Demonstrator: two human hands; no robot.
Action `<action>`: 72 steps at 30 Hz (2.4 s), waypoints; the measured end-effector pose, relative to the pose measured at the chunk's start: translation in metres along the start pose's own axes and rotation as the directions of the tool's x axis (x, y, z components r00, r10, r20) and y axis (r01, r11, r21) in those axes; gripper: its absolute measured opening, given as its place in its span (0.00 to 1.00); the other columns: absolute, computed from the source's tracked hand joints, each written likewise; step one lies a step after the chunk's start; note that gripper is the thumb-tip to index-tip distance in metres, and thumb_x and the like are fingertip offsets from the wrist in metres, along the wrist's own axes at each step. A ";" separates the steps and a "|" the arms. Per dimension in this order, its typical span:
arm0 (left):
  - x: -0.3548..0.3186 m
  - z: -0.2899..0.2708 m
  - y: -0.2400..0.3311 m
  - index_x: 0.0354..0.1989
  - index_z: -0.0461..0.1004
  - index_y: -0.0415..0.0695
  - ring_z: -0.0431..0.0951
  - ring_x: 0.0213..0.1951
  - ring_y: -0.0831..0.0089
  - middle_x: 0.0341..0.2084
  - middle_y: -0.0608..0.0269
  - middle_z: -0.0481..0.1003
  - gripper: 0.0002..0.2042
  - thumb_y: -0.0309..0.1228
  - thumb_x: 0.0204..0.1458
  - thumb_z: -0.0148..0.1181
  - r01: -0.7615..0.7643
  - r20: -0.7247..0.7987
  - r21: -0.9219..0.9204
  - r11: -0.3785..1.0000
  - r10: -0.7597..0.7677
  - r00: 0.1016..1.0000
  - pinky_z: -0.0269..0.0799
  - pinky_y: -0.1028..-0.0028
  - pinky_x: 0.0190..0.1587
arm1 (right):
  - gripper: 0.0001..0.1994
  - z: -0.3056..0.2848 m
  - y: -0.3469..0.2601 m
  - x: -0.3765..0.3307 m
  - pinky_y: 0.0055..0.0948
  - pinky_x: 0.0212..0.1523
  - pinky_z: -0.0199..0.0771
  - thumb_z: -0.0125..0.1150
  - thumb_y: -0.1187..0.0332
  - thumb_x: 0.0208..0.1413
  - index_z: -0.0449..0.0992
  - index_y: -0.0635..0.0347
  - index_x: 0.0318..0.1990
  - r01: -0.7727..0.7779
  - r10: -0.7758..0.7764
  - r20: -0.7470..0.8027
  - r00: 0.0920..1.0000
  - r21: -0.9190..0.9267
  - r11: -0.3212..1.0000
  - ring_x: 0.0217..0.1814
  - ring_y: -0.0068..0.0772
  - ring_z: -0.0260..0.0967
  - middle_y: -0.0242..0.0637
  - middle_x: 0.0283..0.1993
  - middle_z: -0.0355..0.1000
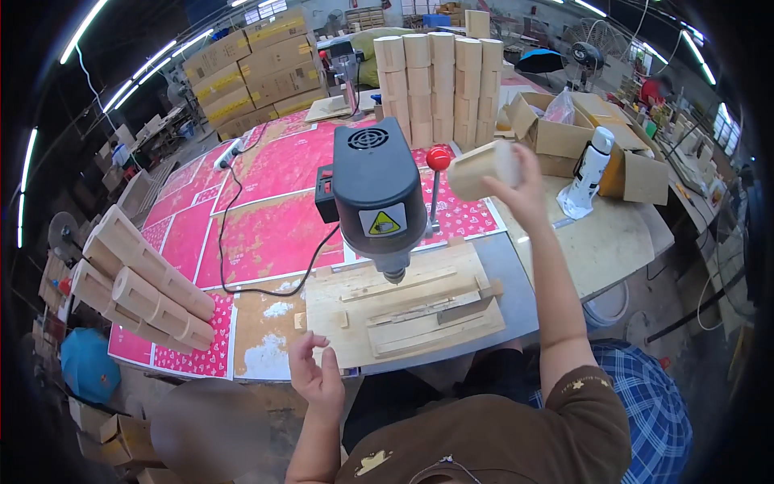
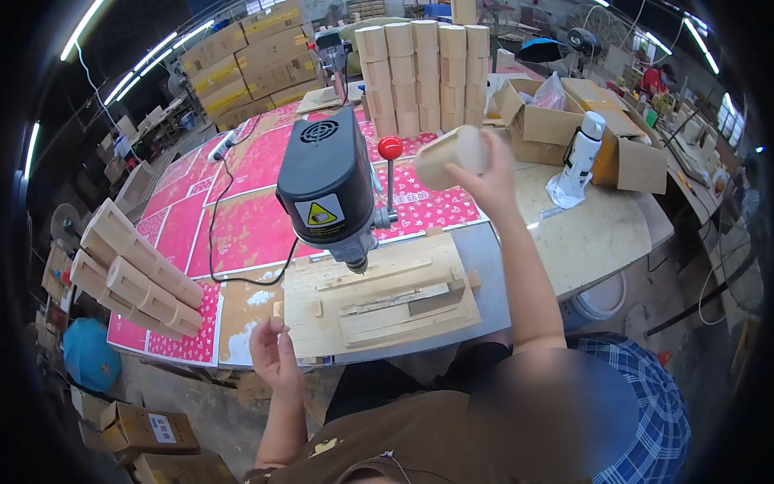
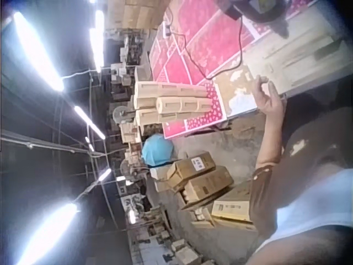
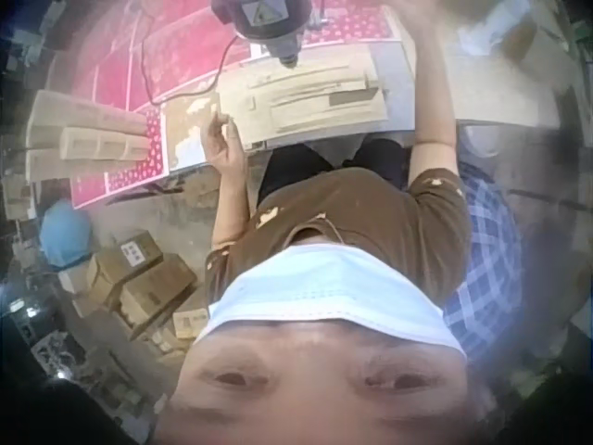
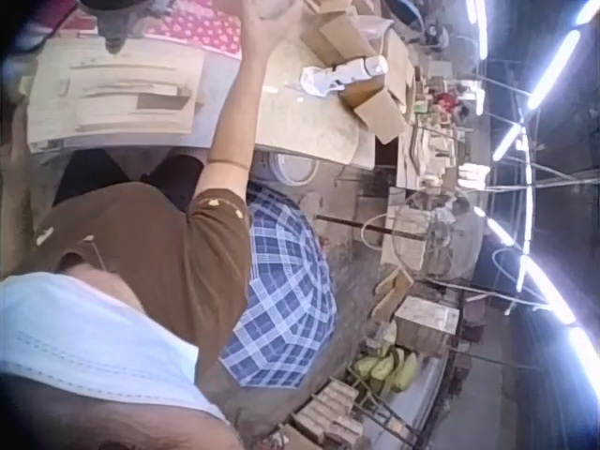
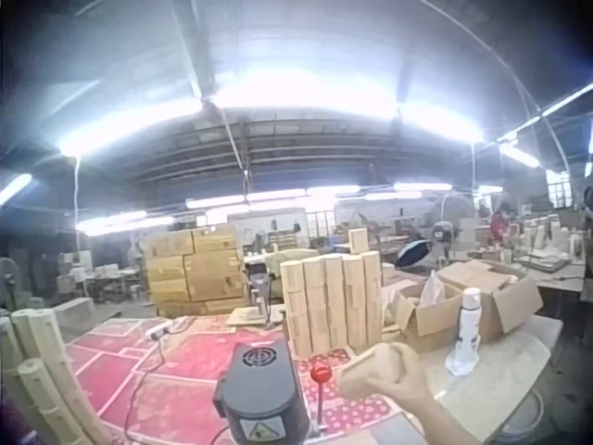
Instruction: Drilling holes into wooden cylindrical components using a drill press.
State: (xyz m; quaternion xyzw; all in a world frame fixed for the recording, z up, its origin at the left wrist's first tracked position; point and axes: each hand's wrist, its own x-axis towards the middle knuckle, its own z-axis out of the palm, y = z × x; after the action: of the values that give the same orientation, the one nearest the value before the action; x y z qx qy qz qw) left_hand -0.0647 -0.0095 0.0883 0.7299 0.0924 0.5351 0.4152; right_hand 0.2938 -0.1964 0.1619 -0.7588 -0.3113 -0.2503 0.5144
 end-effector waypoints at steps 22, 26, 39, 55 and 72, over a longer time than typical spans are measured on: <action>0.017 -0.009 0.030 0.55 0.61 0.34 0.75 0.40 0.75 0.40 0.56 0.74 0.26 0.22 0.46 0.61 0.620 0.147 -0.451 0.643 -0.631 0.762 0.70 0.77 0.45 | 0.39 -0.018 -0.130 -0.148 0.41 0.59 0.57 0.71 0.57 0.40 0.58 0.56 0.60 0.160 -0.309 0.609 0.731 0.287 0.945 0.61 0.50 0.51 0.49 0.59 0.52; 0.015 -0.010 0.008 0.49 0.66 0.33 0.74 0.32 0.80 0.31 0.61 0.75 0.22 0.23 0.44 0.64 0.615 -0.044 -0.393 0.683 -0.682 0.730 0.70 0.80 0.35 | 0.25 -0.013 -0.065 -0.161 0.45 0.55 0.59 0.69 0.61 0.41 0.70 0.57 0.49 0.335 -0.144 0.515 0.845 -0.300 0.893 0.55 0.55 0.54 0.51 0.52 0.61; -0.013 0.020 -0.046 0.47 0.66 0.33 0.61 0.19 0.88 0.16 0.75 0.64 0.25 0.30 0.41 0.69 0.733 -0.018 -0.200 0.650 -0.751 0.660 0.55 0.84 0.20 | 0.17 0.017 -0.032 -0.179 0.38 0.46 0.62 0.67 0.69 0.42 0.73 0.55 0.43 0.257 -0.132 0.496 0.858 -0.192 0.947 0.46 0.44 0.58 0.37 0.38 0.68; -0.032 0.059 -0.059 0.51 0.62 0.36 0.69 0.28 0.80 0.25 0.65 0.68 0.28 0.38 0.46 0.66 0.695 0.242 -0.042 0.718 -0.668 0.704 0.65 0.80 0.27 | 0.17 0.019 -0.042 -0.174 0.38 0.45 0.62 0.66 0.71 0.41 0.74 0.54 0.43 0.236 -0.087 0.590 0.803 -0.180 0.955 0.44 0.43 0.60 0.37 0.37 0.67; -0.015 0.042 -0.110 0.47 0.72 0.46 0.71 0.38 0.64 0.35 0.64 0.71 0.33 0.36 0.25 0.74 0.067 0.345 0.442 0.895 -0.239 0.908 0.62 0.63 0.45 | 0.19 0.079 -0.025 -0.159 0.38 0.44 0.66 0.68 0.71 0.37 0.74 0.59 0.40 0.255 -0.172 0.389 0.905 -0.173 0.951 0.44 0.44 0.64 0.38 0.36 0.71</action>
State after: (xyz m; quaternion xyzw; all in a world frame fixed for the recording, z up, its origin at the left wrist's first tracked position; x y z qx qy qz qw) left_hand -0.0009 0.0304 -0.0031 0.8838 0.1790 0.3113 0.3000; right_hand 0.1715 -0.1501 0.0390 -0.8056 -0.4545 -0.1909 0.3287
